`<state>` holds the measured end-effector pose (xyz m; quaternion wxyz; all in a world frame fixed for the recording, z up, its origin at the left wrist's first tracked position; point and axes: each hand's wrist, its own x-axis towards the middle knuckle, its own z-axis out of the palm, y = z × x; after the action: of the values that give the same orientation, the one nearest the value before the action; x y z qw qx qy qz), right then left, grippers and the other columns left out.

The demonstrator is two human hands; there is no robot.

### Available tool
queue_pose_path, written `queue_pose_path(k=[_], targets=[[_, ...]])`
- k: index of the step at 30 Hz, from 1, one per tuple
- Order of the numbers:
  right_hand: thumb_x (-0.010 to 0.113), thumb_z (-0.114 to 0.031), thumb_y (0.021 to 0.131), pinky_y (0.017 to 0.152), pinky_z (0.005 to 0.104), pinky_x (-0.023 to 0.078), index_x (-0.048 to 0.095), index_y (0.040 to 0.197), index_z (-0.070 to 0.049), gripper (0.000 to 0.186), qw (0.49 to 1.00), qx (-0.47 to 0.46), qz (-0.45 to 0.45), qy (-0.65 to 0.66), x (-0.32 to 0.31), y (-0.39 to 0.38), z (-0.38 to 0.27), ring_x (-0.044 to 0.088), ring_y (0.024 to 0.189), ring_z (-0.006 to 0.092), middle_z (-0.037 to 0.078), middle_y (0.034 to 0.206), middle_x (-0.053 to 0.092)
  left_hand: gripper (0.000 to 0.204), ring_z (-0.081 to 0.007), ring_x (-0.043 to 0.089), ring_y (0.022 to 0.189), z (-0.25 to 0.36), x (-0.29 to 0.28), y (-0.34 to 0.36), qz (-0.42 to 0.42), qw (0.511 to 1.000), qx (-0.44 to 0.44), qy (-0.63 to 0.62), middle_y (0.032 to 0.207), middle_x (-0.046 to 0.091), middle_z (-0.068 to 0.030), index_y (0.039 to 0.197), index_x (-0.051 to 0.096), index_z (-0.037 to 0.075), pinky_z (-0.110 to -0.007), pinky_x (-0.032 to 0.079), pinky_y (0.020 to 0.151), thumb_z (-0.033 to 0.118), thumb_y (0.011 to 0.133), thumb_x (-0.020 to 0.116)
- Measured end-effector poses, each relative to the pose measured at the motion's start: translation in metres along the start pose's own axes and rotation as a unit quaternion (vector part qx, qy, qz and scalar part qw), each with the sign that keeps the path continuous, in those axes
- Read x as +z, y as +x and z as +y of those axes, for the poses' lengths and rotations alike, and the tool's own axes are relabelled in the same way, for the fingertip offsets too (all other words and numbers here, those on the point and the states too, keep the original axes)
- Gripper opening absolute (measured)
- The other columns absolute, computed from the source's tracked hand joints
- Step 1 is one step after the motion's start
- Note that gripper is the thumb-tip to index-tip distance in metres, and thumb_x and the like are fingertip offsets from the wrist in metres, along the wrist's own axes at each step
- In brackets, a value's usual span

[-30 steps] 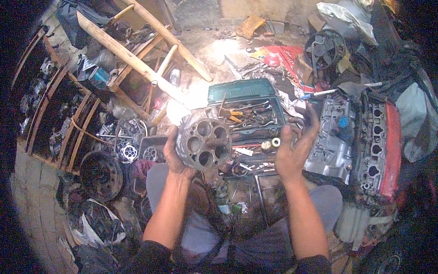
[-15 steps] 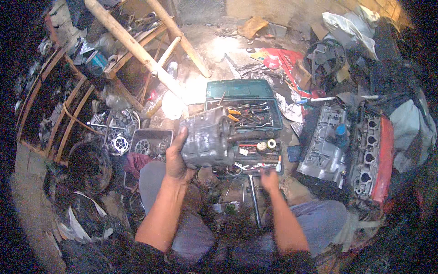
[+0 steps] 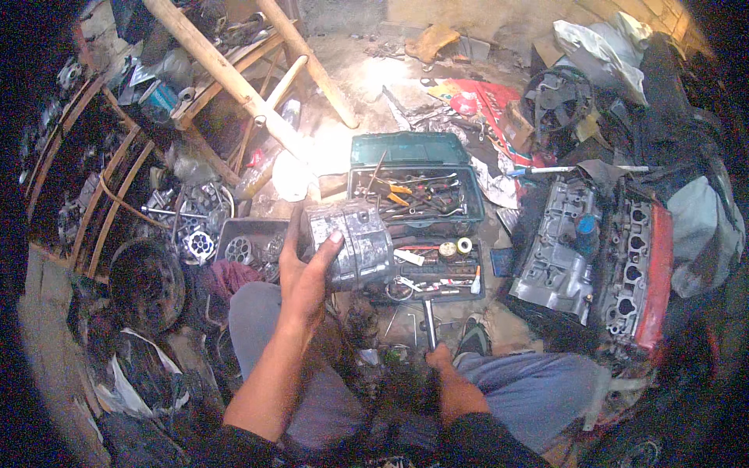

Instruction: The person sits on the floor and uses a hammer to tap a metal engine block, then pours liquid into its openings. They continue tapping the part from multiple angles and place it on the floor to work on a smaller component with the hammer.

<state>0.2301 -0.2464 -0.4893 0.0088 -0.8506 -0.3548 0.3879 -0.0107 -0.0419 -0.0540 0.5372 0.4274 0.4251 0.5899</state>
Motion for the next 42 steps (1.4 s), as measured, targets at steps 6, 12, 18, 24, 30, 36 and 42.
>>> queue_pose_path(k=[6,12,18,24,30,36,42], targets=[[0.076,-0.036,0.082,0.083,0.0463,0.052,0.06,0.11,0.012,0.058,0.955,0.069,0.061,0.281,-0.04,-0.03,-0.041,0.069,0.094,0.035,0.029,0.097,0.069,0.082,-0.025,0.059,0.115,-0.003,0.008,0.008,0.0,0.997,0.04,0.059,0.135,0.053,-0.0208,0.151,0.034,0.0,-0.035,0.049,0.098,0.0,0.08,0.075],[0.058,-0.058,0.096,0.057,0.0377,0.048,0.065,0.096,0.003,0.061,0.837,0.02,0.118,0.534,-0.07,-0.076,-0.067,0.056,0.059,0.0197,0.006,0.068,0.057,0.082,-0.0247,0.06,0.113,-0.009,0.024,0.012,0.014,1.0,0.011,0.023,0.134,0.053,-0.0209,0.148,0.037,0.001,-0.035,0.051,0.096,-0.003,0.077,0.077],[0.046,-0.053,0.103,0.052,0.0355,0.04,0.053,0.079,-0.005,0.054,0.816,-0.187,0.082,0.541,-0.154,-0.17,-0.067,0.05,0.058,0.0194,0.006,0.072,0.053,0.085,-0.0287,0.053,0.127,-0.015,0.033,0.012,0.009,0.967,0.095,0.238,0.137,0.056,-0.0184,0.144,0.048,0.003,-0.04,0.04,0.111,0.008,0.069,0.087],[0.039,-0.043,0.107,0.078,0.0396,0.042,0.055,0.087,-0.001,0.049,0.863,-0.302,0.194,0.355,-0.141,-0.186,-0.054,0.049,0.084,0.0247,0.012,0.084,0.052,0.083,-0.0372,0.055,0.117,0.002,0.031,0.002,-0.07,0.909,0.197,0.362,0.122,0.055,-0.019,0.141,0.054,0.016,-0.046,0.045,0.103,0.019,0.065,0.087],[0.046,-0.049,0.103,0.056,0.0321,0.041,0.059,0.088,0.0,0.053,0.809,-0.328,0.034,0.487,-0.146,-0.199,-0.084,0.05,0.06,0.0152,0.004,0.071,0.056,0.076,-0.0338,0.064,0.104,0.032,0.033,0.025,-0.171,0.822,0.264,0.475,0.116,0.059,-0.021,0.136,0.06,0.012,-0.042,0.052,0.093,0.025,0.067,0.087],[0.065,-0.009,0.093,0.075,0.0351,0.049,0.057,0.106,0.0,0.018,0.847,-0.33,0.252,0.331,-0.195,-0.245,-0.132,0.059,0.079,0.0228,0.012,0.085,0.061,0.074,-0.0366,0.063,0.107,-0.001,0.024,0.054,-0.146,0.822,0.201,0.513,0.118,0.062,-0.0217,0.136,0.061,0.012,-0.044,0.05,0.095,0.034,0.069,0.084],[0.068,-0.007,0.09,0.074,0.0364,0.052,0.056,0.119,0.001,0.033,0.83,-0.39,0.283,0.281,-0.184,-0.228,-0.142,0.064,0.082,0.0215,0.012,0.093,0.067,0.072,-0.0371,0.063,0.11,-0.02,0.036,0.074,-0.237,0.784,0.174,0.546,0.11,0.067,-0.0207,0.134,0.063,0.011,-0.046,0.05,0.095,0.035,0.07,0.084]])
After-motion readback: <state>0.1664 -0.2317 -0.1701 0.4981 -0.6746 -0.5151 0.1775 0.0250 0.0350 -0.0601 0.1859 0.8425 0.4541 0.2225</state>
